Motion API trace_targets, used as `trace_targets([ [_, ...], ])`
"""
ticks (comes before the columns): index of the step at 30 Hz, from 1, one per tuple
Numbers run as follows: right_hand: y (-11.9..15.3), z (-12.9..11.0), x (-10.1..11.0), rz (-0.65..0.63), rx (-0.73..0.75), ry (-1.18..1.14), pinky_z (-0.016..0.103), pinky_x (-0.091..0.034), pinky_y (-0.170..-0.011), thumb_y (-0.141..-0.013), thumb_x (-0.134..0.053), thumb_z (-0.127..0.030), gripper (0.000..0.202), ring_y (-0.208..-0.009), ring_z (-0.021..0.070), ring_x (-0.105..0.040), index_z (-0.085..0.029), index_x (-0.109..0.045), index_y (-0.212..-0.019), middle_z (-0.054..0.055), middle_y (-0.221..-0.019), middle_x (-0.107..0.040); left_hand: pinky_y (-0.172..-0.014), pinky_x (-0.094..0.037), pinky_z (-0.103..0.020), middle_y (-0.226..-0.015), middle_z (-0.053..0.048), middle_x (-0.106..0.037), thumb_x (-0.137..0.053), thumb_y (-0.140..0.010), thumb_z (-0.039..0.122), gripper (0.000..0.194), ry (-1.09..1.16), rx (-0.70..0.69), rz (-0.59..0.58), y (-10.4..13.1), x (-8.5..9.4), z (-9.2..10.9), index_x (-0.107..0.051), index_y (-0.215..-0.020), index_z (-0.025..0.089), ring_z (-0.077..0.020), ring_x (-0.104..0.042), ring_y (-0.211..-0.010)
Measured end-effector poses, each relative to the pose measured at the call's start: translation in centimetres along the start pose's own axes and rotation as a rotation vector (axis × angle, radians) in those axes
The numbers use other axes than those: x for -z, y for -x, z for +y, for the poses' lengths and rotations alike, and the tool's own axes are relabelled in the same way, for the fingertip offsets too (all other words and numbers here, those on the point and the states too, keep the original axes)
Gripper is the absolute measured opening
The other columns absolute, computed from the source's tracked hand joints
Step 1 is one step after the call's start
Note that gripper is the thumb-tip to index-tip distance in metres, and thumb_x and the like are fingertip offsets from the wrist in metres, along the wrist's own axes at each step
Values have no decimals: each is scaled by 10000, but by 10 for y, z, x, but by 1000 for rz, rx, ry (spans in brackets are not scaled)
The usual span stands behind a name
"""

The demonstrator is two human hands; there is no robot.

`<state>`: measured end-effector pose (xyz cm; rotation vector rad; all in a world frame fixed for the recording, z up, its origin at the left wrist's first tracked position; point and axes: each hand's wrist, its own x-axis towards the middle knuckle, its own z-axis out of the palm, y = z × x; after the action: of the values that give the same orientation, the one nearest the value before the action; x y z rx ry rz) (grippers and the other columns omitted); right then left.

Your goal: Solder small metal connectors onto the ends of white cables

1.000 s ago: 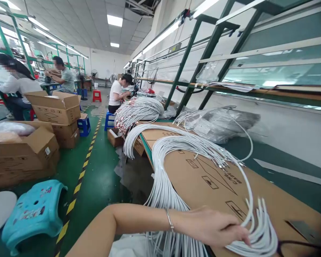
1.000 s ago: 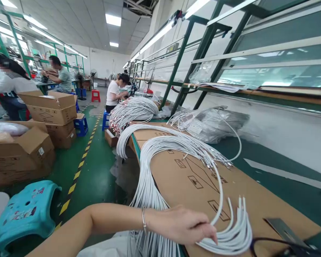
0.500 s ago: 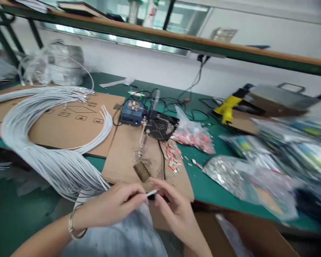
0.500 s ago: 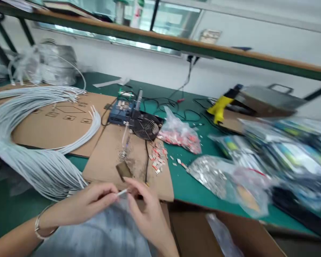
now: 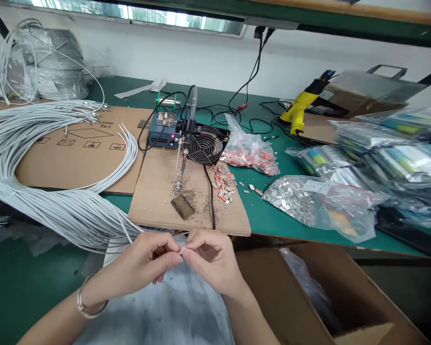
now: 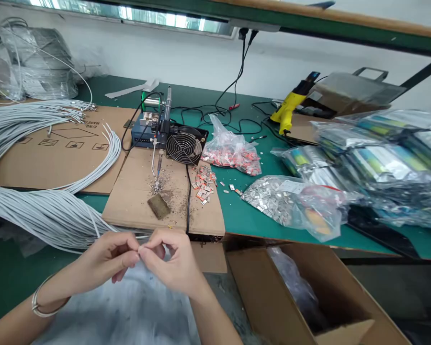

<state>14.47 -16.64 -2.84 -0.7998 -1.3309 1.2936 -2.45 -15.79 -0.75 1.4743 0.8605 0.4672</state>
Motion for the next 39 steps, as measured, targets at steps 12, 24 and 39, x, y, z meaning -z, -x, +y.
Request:
trace_targets([
  [12, -14, -4, -10, 137, 32, 65, 231, -371, -493, -773, -636, -176, 78, -547, 126, -496, -202, -706, -795, 24, -628, -600, -405, -394, -171, -495, 33, -502, -575, -797, 392, 286, 313, -106, 277, 5, 2, -4, -533, -684, 132, -73, -502, -379],
  [24, -12, -15, -16, 98, 156, 285, 226, -354, -414, -724, -587, -63, 213, -454, 130, -491, -203, -733, -791, 17, -519, -577, -477, -387, -189, -551, 14, -511, -540, -832, 352, 251, 191, -132, 254, 3, 0, -6, -558, -717, 129, -81, -497, -478],
  [39, -17, -2, -6, -9, -154, -68, 189, -305, -415, -778, -631, -220, 141, -467, 85, -408, -199, -687, -906, -2, -610, -558, -543, -334, -215, -627, 3, -524, -570, -821, 287, 199, -229, -234, 453, -2, 5, 0, -561, -679, 148, -100, -455, -587],
])
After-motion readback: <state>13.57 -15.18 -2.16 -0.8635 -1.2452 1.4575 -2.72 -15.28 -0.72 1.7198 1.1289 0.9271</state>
